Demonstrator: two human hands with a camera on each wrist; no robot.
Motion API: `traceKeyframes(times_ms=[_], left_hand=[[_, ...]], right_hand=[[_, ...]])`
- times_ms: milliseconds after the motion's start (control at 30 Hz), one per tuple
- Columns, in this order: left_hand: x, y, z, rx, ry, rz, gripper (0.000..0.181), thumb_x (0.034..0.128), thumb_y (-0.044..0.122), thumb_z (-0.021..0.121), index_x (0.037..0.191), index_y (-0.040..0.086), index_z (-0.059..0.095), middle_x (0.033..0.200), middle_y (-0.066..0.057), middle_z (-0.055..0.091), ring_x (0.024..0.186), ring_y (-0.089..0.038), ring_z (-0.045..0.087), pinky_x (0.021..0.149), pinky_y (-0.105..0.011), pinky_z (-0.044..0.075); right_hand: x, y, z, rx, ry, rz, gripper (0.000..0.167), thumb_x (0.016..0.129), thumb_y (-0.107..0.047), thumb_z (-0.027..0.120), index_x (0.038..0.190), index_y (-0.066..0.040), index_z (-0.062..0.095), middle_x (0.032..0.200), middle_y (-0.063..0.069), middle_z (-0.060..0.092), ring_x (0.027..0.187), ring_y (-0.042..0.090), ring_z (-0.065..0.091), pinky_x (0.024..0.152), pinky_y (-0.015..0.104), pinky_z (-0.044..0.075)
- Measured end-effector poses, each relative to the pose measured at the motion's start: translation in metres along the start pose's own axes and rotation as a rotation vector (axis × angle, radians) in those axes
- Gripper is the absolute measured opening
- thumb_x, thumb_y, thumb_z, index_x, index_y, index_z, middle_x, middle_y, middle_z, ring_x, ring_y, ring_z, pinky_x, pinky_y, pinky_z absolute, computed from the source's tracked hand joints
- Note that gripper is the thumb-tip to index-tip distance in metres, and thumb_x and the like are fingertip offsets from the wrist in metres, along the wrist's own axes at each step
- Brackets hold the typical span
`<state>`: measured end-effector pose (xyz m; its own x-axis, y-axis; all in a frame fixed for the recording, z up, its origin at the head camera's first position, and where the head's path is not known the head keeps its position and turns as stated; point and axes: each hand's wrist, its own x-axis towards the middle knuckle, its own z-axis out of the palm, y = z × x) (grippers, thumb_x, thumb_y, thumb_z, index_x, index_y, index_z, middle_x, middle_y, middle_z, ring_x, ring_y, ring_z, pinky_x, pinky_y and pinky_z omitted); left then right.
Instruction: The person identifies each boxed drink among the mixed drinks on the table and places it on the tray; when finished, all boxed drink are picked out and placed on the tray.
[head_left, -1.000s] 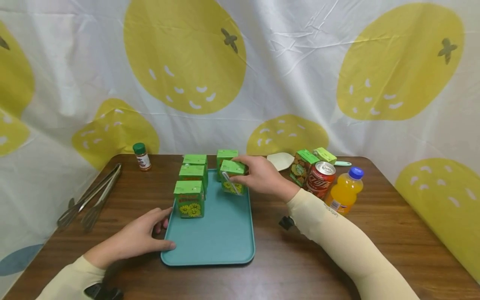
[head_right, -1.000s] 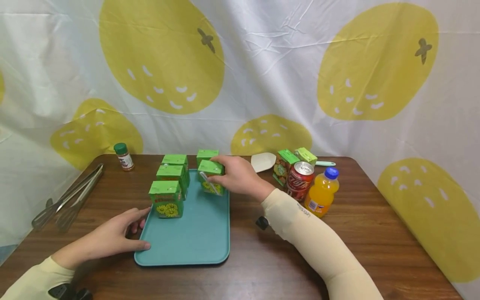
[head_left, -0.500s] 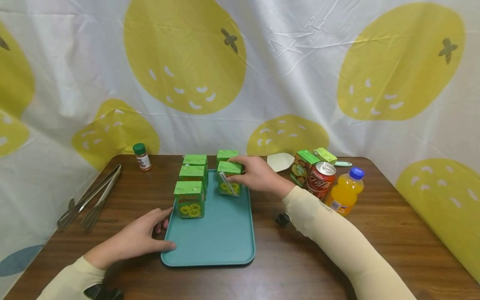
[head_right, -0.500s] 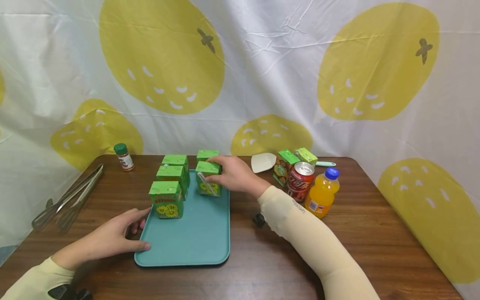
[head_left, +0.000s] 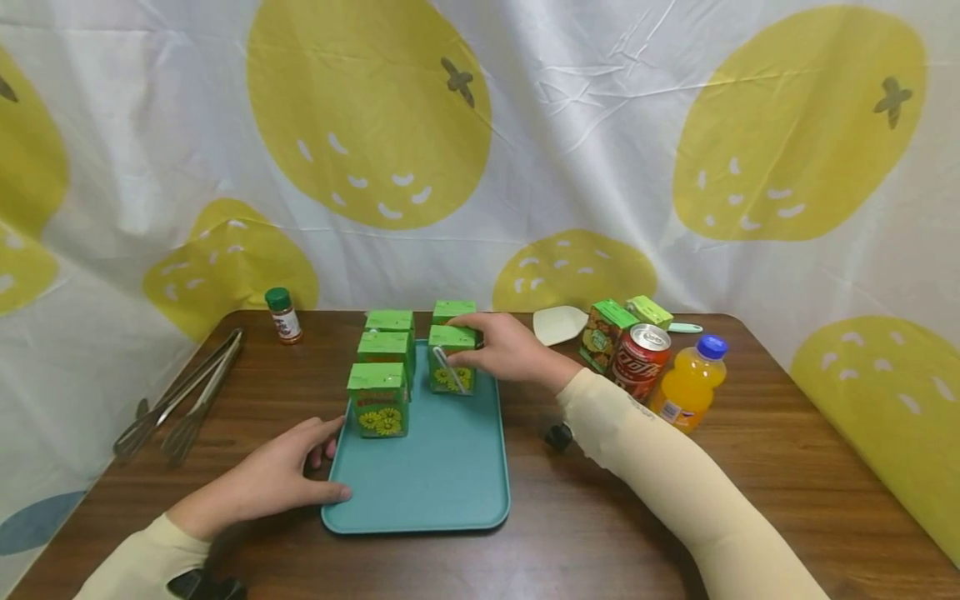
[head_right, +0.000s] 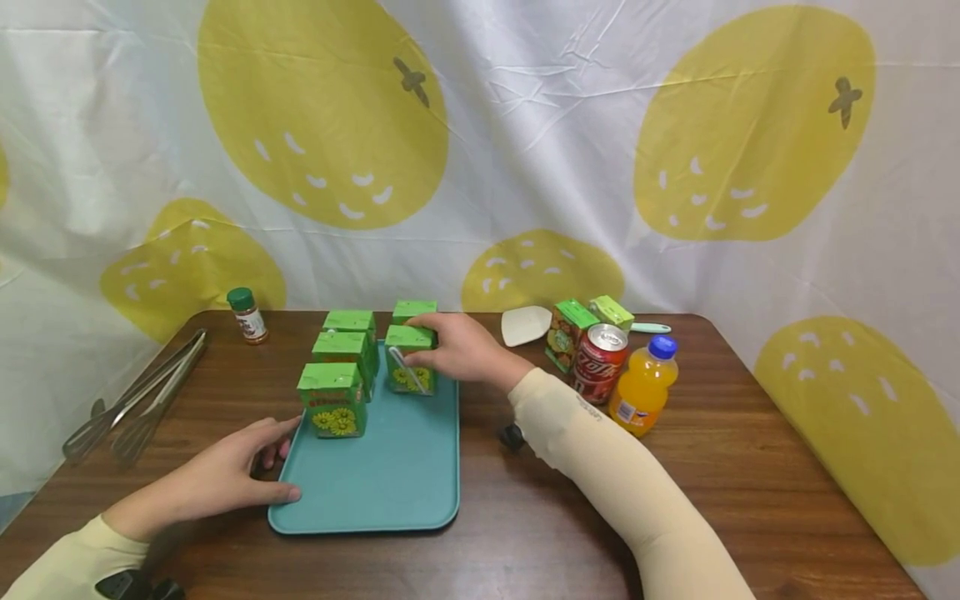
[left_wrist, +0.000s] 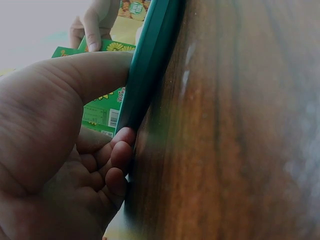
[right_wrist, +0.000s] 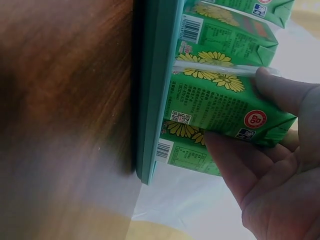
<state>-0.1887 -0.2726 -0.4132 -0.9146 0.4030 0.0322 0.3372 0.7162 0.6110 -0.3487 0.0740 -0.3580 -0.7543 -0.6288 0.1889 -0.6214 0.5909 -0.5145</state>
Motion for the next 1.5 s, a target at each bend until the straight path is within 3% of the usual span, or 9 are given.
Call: traceKeyframes(times_ms=[167, 333, 433, 533, 700, 867, 1200, 1500], left_hand=[[0.000, 0.001, 0.001, -0.008, -0.004, 0.001, 0.099, 0.0852, 0.044, 0.098, 0.154, -0.013, 0.054, 0.103, 0.001, 0.055, 0.092, -0.013, 0.052, 0.075, -0.029, 0.045], [0.000, 0.001, 0.001, -0.015, -0.005, 0.003, 0.100, 0.0856, 0.043, 0.098, 0.155, -0.014, 0.052, 0.104, 0.001, 0.056, 0.091, -0.013, 0.052, 0.074, -0.029, 0.044], [-0.001, 0.001, 0.001, -0.014, -0.004, -0.001, 0.101, 0.0857, 0.043, 0.098, 0.155, -0.014, 0.052, 0.104, 0.001, 0.056, 0.091, -0.012, 0.051, 0.073, -0.029, 0.044], [-0.001, 0.001, 0.000, -0.007, -0.005, -0.004, 0.102, 0.0860, 0.045, 0.097, 0.156, -0.014, 0.051, 0.104, 0.001, 0.056, 0.090, -0.013, 0.051, 0.073, -0.029, 0.044], [-0.002, 0.001, -0.001, 0.000, -0.008, -0.015, 0.104, 0.0860, 0.047, 0.097, 0.157, -0.014, 0.050, 0.104, 0.001, 0.056, 0.091, -0.013, 0.051, 0.072, -0.029, 0.044], [-0.002, 0.002, -0.002, -0.002, -0.010, -0.019, 0.106, 0.0859, 0.049, 0.096, 0.157, -0.013, 0.050, 0.105, 0.000, 0.056, 0.092, -0.013, 0.052, 0.073, -0.029, 0.044], [-0.001, 0.003, -0.001, -0.019, -0.012, -0.022, 0.107, 0.0855, 0.049, 0.096, 0.158, -0.014, 0.049, 0.104, 0.000, 0.056, 0.092, -0.014, 0.052, 0.073, -0.029, 0.044], [-0.001, 0.002, -0.001, -0.015, -0.010, -0.018, 0.107, 0.0857, 0.049, 0.096, 0.158, -0.014, 0.049, 0.104, 0.000, 0.056, 0.092, -0.013, 0.052, 0.074, -0.029, 0.044]], right_hand=[[0.000, 0.002, 0.001, 0.006, -0.001, 0.009, 0.064, 0.103, -0.037, 0.083, 0.159, -0.014, 0.062, 0.152, 0.008, 0.066, 0.062, 0.013, 0.049, 0.084, 0.044, 0.051], [-0.001, 0.002, 0.001, 0.000, -0.002, 0.028, 0.065, 0.103, -0.038, 0.083, 0.160, -0.014, 0.061, 0.153, 0.008, 0.065, 0.077, 0.015, 0.060, 0.086, 0.044, 0.052], [-0.002, 0.000, -0.001, 0.005, -0.008, 0.043, 0.067, 0.102, -0.038, 0.084, 0.160, -0.014, 0.060, 0.150, 0.007, 0.067, 0.068, 0.015, 0.054, 0.082, 0.043, 0.051], [-0.003, -0.003, -0.004, 0.010, -0.004, 0.050, 0.067, 0.102, -0.038, 0.085, 0.160, -0.015, 0.060, 0.146, 0.006, 0.069, 0.070, 0.013, 0.055, 0.081, 0.043, 0.052], [-0.008, -0.006, -0.011, 0.013, 0.017, 0.044, 0.065, 0.101, -0.038, 0.086, 0.158, -0.015, 0.062, 0.144, 0.003, 0.069, 0.109, 0.019, 0.069, 0.091, 0.044, 0.057], [-0.017, -0.006, -0.020, 0.022, 0.050, 0.020, 0.061, 0.102, -0.034, 0.085, 0.154, -0.012, 0.064, 0.142, 0.004, 0.072, 0.122, 0.026, 0.072, 0.101, 0.045, 0.058], [-0.039, -0.004, -0.038, 0.037, 0.125, -0.051, 0.061, 0.103, -0.030, 0.085, 0.155, -0.006, 0.063, 0.141, 0.008, 0.074, 0.126, 0.025, 0.073, 0.105, 0.047, 0.058], [-0.069, -0.010, -0.062, -0.092, 0.232, -0.085, 0.058, 0.101, -0.030, 0.087, 0.150, -0.008, 0.067, 0.135, 0.008, 0.076, 0.122, 0.028, 0.072, 0.102, 0.049, 0.058]])
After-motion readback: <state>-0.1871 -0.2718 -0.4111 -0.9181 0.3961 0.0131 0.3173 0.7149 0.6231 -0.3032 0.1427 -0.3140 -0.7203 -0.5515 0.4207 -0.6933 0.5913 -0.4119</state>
